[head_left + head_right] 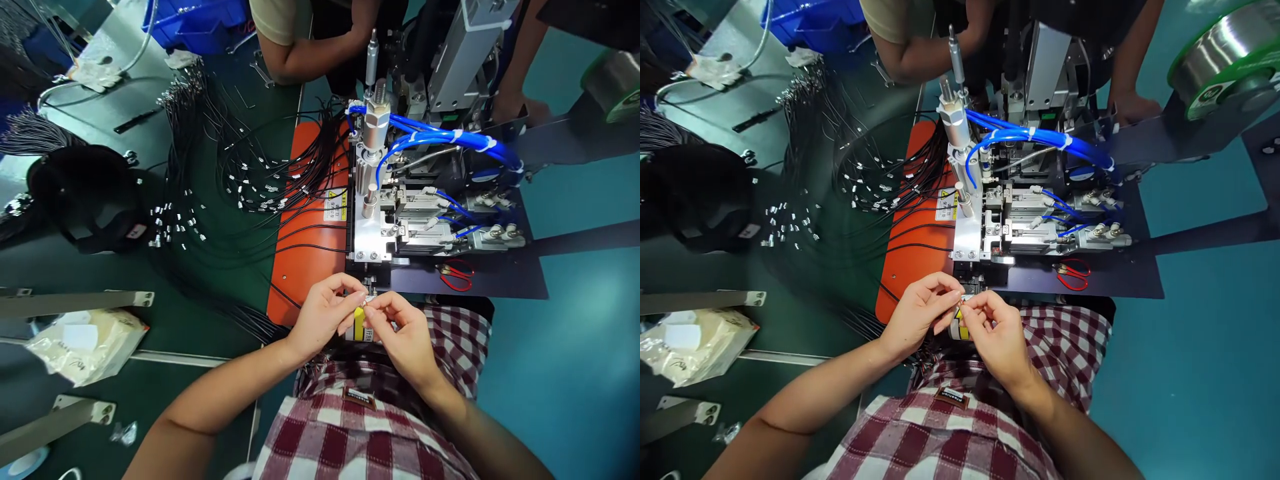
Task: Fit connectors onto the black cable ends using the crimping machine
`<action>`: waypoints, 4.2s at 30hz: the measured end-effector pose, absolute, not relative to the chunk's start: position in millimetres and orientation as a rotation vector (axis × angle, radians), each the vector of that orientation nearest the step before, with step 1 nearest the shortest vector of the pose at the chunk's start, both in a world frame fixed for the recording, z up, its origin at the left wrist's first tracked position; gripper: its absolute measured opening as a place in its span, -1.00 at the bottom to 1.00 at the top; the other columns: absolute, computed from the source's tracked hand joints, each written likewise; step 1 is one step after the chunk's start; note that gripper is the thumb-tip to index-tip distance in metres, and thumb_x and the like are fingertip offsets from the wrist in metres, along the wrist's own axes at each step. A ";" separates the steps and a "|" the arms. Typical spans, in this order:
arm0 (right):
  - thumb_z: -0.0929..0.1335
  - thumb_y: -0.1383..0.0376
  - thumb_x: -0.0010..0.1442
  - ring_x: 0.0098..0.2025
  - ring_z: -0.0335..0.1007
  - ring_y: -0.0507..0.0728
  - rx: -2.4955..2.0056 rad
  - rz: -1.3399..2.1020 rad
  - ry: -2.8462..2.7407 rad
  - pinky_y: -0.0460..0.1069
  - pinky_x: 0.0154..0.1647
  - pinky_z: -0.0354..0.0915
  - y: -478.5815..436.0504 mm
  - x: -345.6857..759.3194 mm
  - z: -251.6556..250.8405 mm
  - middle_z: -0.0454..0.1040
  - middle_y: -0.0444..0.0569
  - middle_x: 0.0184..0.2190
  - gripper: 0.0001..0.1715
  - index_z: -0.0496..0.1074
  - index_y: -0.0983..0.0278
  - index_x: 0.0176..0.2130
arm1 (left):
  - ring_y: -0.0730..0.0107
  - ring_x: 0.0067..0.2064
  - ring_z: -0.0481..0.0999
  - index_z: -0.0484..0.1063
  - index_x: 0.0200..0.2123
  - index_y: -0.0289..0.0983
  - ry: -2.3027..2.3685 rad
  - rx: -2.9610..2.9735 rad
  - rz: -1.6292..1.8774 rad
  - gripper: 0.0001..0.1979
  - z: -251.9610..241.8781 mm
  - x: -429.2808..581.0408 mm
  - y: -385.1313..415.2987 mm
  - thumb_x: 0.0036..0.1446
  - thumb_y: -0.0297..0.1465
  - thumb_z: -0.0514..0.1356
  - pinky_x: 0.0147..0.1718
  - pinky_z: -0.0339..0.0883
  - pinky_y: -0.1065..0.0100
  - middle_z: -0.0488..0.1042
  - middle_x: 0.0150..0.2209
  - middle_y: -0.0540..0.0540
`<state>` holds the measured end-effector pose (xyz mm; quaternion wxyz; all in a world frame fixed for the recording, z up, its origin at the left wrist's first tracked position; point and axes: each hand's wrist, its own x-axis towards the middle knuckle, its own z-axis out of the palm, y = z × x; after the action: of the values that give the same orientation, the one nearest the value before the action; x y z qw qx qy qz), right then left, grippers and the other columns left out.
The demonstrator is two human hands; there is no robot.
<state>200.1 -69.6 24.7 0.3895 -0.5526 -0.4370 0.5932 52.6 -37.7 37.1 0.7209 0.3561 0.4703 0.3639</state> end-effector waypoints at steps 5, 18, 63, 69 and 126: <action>0.35 0.18 0.23 -0.53 0.24 0.01 -1.437 1.411 -1.274 -0.08 -0.53 0.18 -72.5 205.3 18.1 0.42 -0.12 -0.54 -0.78 0.42 0.27 -0.38 | 0.69 -0.68 0.13 0.44 -0.33 -0.38 1.032 0.769 0.737 -0.70 34.2 51.2 -38.7 0.08 -0.22 0.30 -0.69 -0.07 0.55 0.28 -0.63 0.09; 0.36 0.22 0.23 -0.46 0.26 0.03 -1.451 1.256 -1.427 -0.07 -0.49 0.19 -54.0 223.7 30.6 0.43 -0.07 -0.41 -0.84 0.45 0.26 -0.35 | 0.65 -0.64 0.16 0.45 -0.33 -0.37 1.086 0.837 0.726 -0.66 38.0 51.8 -42.2 0.03 -0.18 0.32 -0.67 0.01 0.55 0.25 -0.64 0.10; 0.37 0.12 0.20 -0.62 -0.20 -0.10 -0.973 2.105 -0.848 -0.10 -0.62 -0.25 -51.0 219.7 18.4 0.08 -0.27 -0.58 -0.70 0.28 0.29 -0.35 | 0.69 -0.66 0.13 0.41 -0.40 -0.36 0.862 0.719 0.567 -0.75 28.5 35.1 -34.6 0.02 -0.30 0.35 -0.69 -0.05 0.56 0.27 -0.62 0.10; 0.28 0.19 0.30 -0.38 0.16 0.03 -0.991 1.698 -1.549 -0.06 -0.37 0.17 -37.2 229.6 25.0 0.26 -0.11 -0.40 -0.76 0.30 0.28 -0.36 | 0.68 -0.67 0.15 0.44 -0.40 -0.37 0.851 0.684 0.417 -0.74 30.5 33.0 -29.2 -0.03 -0.30 0.37 -0.70 -0.08 0.56 0.28 -0.63 0.09; 0.38 0.29 0.21 -0.41 0.29 0.05 -1.388 1.192 -1.498 -0.03 -0.39 0.25 -66.1 214.0 16.7 0.41 -0.04 -0.34 -0.94 0.44 0.24 -0.28 | 0.67 -0.66 0.10 0.32 -0.41 -0.30 1.059 0.669 0.805 -0.76 30.0 48.5 -38.1 0.07 -0.30 0.31 -0.64 -0.09 0.52 0.22 -0.66 0.14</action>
<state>214.0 -66.1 16.7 0.3787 -0.5431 -0.5864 0.4666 48.5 -38.1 30.0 0.7355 0.3045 0.4818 0.3662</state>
